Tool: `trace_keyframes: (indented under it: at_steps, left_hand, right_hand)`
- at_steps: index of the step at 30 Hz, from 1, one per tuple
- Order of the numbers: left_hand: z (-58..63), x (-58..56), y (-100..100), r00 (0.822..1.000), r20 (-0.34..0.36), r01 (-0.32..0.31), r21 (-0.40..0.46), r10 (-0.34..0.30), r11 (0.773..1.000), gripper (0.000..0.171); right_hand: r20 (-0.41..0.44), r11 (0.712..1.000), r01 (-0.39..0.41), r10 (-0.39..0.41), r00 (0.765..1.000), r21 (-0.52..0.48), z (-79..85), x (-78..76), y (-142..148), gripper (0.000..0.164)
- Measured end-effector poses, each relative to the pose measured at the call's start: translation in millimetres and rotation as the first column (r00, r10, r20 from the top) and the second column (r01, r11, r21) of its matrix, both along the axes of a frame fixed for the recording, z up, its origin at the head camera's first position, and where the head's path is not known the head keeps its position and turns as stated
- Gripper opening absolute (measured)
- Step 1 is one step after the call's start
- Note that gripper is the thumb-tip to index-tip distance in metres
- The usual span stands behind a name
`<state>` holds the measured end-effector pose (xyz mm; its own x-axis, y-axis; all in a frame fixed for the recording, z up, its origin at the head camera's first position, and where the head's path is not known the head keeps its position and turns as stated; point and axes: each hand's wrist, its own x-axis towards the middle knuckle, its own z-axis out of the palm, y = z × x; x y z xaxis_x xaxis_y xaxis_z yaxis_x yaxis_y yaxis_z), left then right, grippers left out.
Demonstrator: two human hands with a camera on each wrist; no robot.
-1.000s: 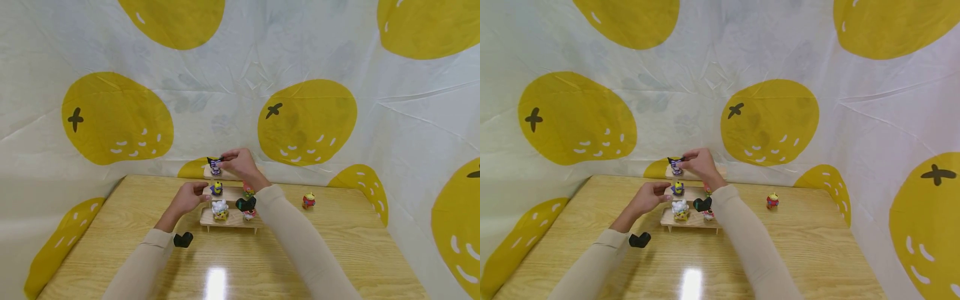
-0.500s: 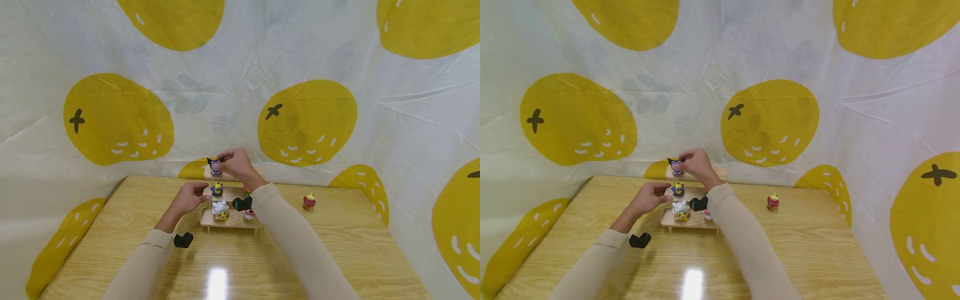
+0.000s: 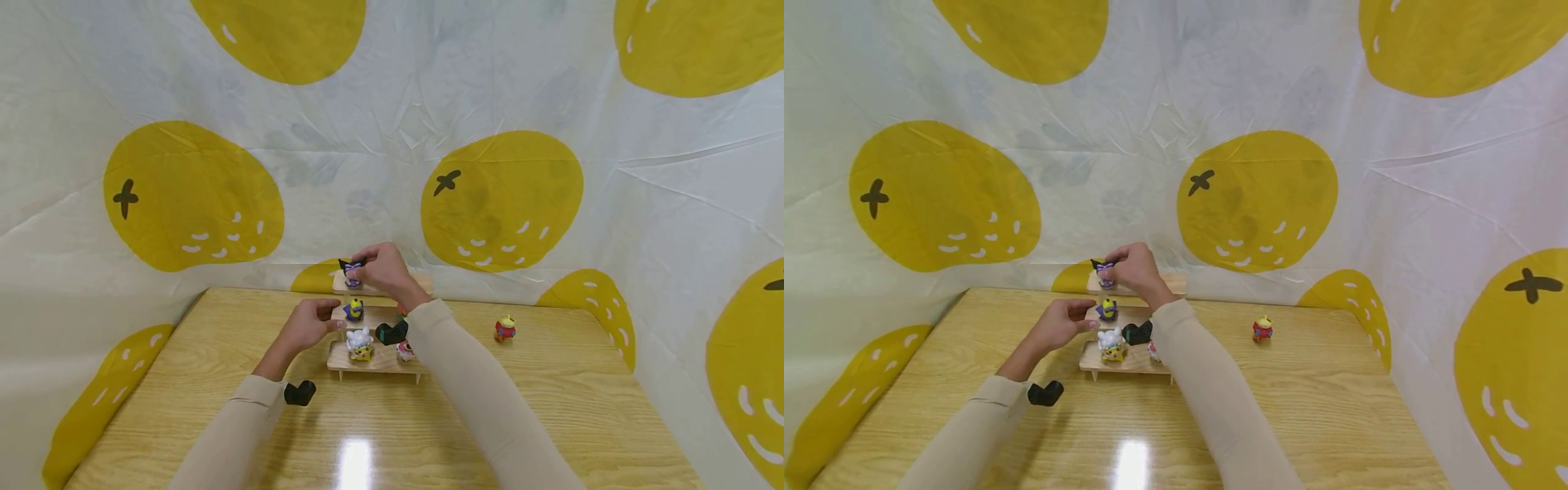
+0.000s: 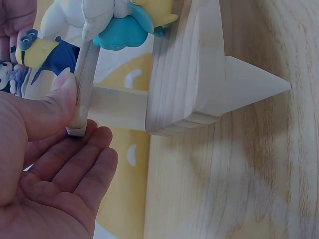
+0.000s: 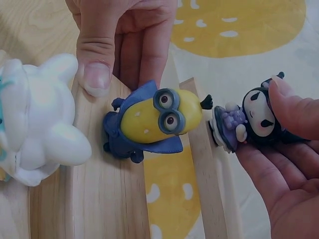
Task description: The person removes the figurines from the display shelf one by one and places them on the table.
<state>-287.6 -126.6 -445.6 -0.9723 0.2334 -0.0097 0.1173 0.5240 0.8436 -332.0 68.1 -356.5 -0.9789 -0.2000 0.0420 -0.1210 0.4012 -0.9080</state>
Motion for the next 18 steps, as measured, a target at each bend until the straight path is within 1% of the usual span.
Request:
trace_keyframes:
  at_steps: [6, 11, 18]
  left_hand:
    - [0.2, 0.4, 1.0, 1.000, 0.000, 0.006, 0.004, -0.006, 1.000, 0.050]
    - [0.7, 0.3, 2.3, 1.000, -0.006, 0.000, -0.007, 0.000, 1.000, 0.050]
    - [0.3, -0.2, 1.4, 1.000, 0.023, -0.008, -0.006, 0.008, 1.000, 0.050]
  right_hand:
    - [0.008, 0.999, 0.036, -0.036, 0.999, -0.001, 0.9, -0.3, 1.9, 0.022]
    - [0.015, 0.999, 0.046, -0.046, 0.999, -0.007, 2.8, 0.7, 6.7, 0.022]
    - [0.011, 0.998, 0.060, -0.060, 0.998, 0.012, 5.7, -1.8, 12.5, 0.023]
